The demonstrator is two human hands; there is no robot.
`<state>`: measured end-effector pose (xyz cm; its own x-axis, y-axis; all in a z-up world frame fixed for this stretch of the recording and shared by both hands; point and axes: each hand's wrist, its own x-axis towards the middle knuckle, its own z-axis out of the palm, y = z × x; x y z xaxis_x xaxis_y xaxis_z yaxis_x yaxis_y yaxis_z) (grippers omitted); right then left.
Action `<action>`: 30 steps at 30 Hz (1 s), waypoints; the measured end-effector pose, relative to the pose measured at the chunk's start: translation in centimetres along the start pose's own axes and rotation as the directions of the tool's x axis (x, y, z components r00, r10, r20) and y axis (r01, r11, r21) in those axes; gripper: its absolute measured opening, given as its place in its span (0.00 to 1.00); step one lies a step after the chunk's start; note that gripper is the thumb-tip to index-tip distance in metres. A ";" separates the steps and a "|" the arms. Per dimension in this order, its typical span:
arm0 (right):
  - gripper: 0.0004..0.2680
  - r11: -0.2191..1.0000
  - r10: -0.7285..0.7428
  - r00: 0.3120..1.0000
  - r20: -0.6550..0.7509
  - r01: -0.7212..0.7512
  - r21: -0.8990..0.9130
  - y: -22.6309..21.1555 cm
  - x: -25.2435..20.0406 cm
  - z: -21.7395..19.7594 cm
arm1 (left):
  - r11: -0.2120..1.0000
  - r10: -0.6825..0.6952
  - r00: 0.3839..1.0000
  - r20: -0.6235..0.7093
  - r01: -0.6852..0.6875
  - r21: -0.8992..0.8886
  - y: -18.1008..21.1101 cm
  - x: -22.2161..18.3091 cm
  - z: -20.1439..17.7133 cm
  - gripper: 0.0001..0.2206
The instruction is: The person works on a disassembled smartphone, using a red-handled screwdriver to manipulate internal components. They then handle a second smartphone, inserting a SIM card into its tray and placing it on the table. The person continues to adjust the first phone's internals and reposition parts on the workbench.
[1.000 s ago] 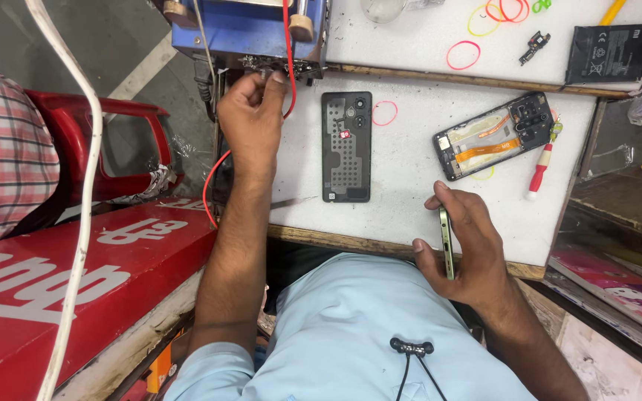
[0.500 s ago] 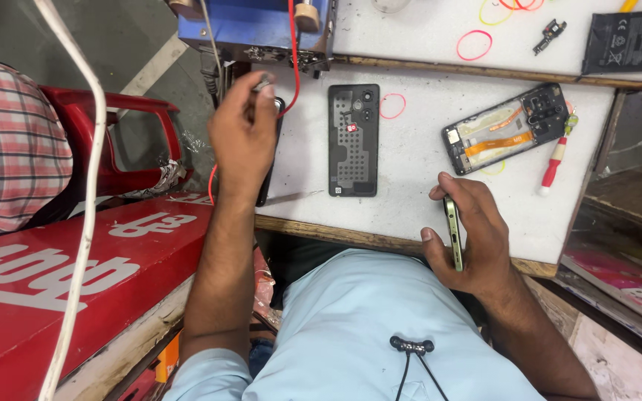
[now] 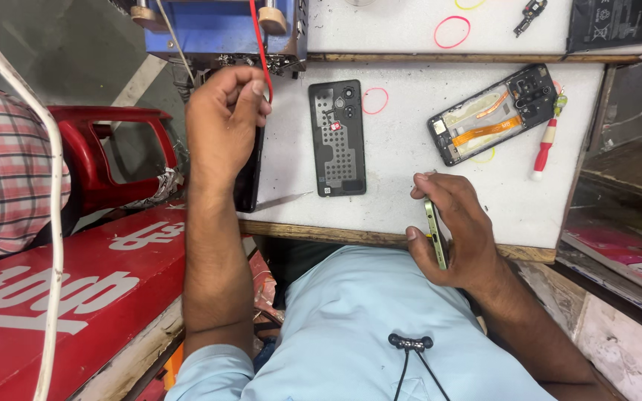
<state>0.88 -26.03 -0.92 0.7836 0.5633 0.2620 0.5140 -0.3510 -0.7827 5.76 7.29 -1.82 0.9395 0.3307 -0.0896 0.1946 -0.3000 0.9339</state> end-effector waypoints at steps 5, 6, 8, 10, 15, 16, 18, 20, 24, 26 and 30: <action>0.25 1.000 -0.029 1.000 0.011 0.029 -0.003 0.1 0.1 0.0 | 0.998 -0.029 1.000 0.010 0.030 -0.052 0.1 -1.6 -0.9 0.08; 0.25 0.999 -0.041 0.999 0.011 0.041 -0.009 0.1 0.1 0.0 | 1.000 -0.011 1.000 -0.006 0.011 -0.029 0.1 -1.9 -1.0 0.09; 0.25 0.999 -0.037 0.999 0.012 0.037 0.002 0.1 0.3 -0.1 | 0.999 0.031 0.999 -0.034 -0.030 0.018 0.1 -2.3 -0.9 0.09; 0.25 0.999 -0.035 0.999 0.007 0.035 0.006 0.2 0.2 -0.1 | 0.995 0.083 0.992 -0.094 -0.076 0.069 -0.1 -2.2 -0.4 0.05; 0.25 1.000 -0.020 1.000 0.016 0.019 0.007 0.2 0.1 0.1 | 0.938 0.243 0.956 -0.164 -0.189 0.290 -1.4 -1.1 1.7 0.03; 0.25 1.000 -0.018 1.000 0.015 0.018 0.006 0.2 0.1 0.1 | 0.926 0.272 0.946 -0.176 -0.208 0.314 -1.7 -0.5 2.3 0.04; 0.24 1.000 -0.013 1.000 0.011 0.012 0.005 0.2 0.1 0.1 | 0.902 0.304 0.929 -0.209 -0.210 0.376 -2.1 -0.3 3.1 0.06; 0.24 1.000 -0.022 1.000 0.001 0.022 0.016 0.3 0.0 0.1 | 0.876 0.311 0.917 -0.250 -0.175 0.449 -2.4 -0.3 3.5 0.10; 0.24 0.999 -0.029 1.000 0.004 0.029 0.018 0.3 -0.1 0.2 | 0.944 0.178 0.964 -0.198 -0.110 0.311 -2.3 -0.6 3.0 0.12; 0.24 0.999 -0.035 0.999 -0.002 0.035 0.019 0.2 0.0 0.2 | 0.942 0.274 0.946 -0.175 -0.226 0.249 -1.6 -1.7 2.2 0.09; 0.24 0.999 -0.023 1.000 -0.010 0.023 0.032 0.0 0.2 -0.2 | 0.951 0.221 0.964 -0.145 -0.246 -0.189 0.1 -5.6 0.7 0.10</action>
<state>1.10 -26.06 -0.80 0.7749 0.5639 0.2855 0.5208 -0.3136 -0.7940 0.67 4.79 -1.45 0.9083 0.3821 0.1702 -0.0997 -0.1975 0.9752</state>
